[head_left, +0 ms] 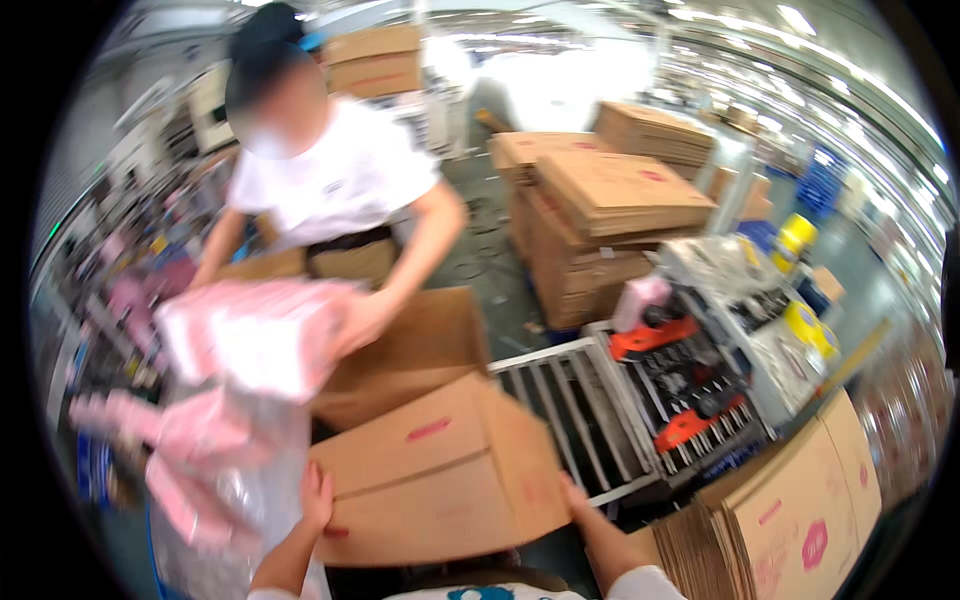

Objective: The person picks up several pink tissue packs, places them into cardboard boxes, and pushes the boxes onto a conveyor belt.

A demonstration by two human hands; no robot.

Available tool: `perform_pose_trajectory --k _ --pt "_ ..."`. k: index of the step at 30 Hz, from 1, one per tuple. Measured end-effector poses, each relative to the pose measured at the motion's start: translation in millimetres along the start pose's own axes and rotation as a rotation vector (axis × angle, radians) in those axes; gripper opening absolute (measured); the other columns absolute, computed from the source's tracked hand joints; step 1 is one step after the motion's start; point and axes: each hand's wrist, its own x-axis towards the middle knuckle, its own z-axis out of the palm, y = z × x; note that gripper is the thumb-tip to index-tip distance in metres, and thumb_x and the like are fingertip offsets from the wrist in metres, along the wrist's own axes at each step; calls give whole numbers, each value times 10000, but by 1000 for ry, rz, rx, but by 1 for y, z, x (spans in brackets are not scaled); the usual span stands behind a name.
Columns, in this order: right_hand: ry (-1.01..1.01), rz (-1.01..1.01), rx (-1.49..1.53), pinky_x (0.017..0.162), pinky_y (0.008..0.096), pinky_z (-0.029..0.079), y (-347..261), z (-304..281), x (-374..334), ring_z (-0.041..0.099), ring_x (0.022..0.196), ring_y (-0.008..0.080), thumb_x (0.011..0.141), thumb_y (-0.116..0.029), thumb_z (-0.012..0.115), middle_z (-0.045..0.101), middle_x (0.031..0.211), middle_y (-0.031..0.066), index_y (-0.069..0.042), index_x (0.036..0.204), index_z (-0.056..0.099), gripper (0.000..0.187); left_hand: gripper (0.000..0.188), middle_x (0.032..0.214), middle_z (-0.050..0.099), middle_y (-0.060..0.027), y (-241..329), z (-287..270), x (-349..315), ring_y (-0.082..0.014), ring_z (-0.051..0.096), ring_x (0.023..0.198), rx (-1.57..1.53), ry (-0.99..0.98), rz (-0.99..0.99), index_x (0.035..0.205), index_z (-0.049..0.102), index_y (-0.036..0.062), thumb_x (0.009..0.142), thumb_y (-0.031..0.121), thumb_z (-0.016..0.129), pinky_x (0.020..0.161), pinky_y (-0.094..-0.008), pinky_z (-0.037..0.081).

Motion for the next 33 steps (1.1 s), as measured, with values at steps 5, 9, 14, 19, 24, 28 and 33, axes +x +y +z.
perform_pose_trajectory --k 5,9,14,19,24,28,33 --pt "-123 -540 172 670 284 479 -185 -114 -120 583 752 145 806 -120 488 615 811 44 -7 876 617 185 485 1230 520 -136 65 21 -75 -264 459 1135 -1043 -72 -688 1255 474 41 950 388 328 1019 -395 310" --pt "-570 -651 165 733 264 479 -284 -122 -248 596 813 137 787 -110 530 639 912 51 12 1060 597 307 640 1444 299 -113 78 47 -82 -202 278 1331 -1448 -326 -727 1424 245 75 943 492 309 1090 -384 190" --pt "-1237 -818 -390 943 355 399 -252 -3 -264 480 1161 244 793 -316 653 486 1298 145 -2 1274 448 610 716 1507 125 -127 90 1 -108 -203 95 1395 -1180 -580 -506 1437 154 45 934 524 325 1119 -397 71" --pt "-278 -1097 -935 1061 486 214 -236 -27 -225 267 1319 357 738 -382 688 335 1401 199 -25 1345 354 780 657 1301 402 -261 61 -19 -117 -326 403 1224 -436 -304 -191 1370 270 -8 896 388 494 1009 -367 331" --pt "312 -641 -835 939 451 380 -162 -66 -147 462 1159 362 716 -226 680 488 1221 236 13 1346 296 776 374 883 612 -277 62 -24 -120 -403 601 868 124 -218 -421 1094 482 -24 888 286 451 765 -483 481" --pt "15 -502 -734 779 389 483 -165 -58 -131 635 881 338 740 -121 581 644 894 243 57 963 623 289 304 871 626 -239 79 -16 -108 -397 608 844 216 -256 -389 1002 497 -14 891 262 439 738 -493 483" --pt "-270 -454 -541 650 344 489 -219 -125 -97 636 734 250 756 -74 543 660 812 169 88 987 604 288 356 962 642 -171 63 -32 -103 -302 627 876 -173 -352 -316 1108 538 3 880 276 524 745 -417 489"
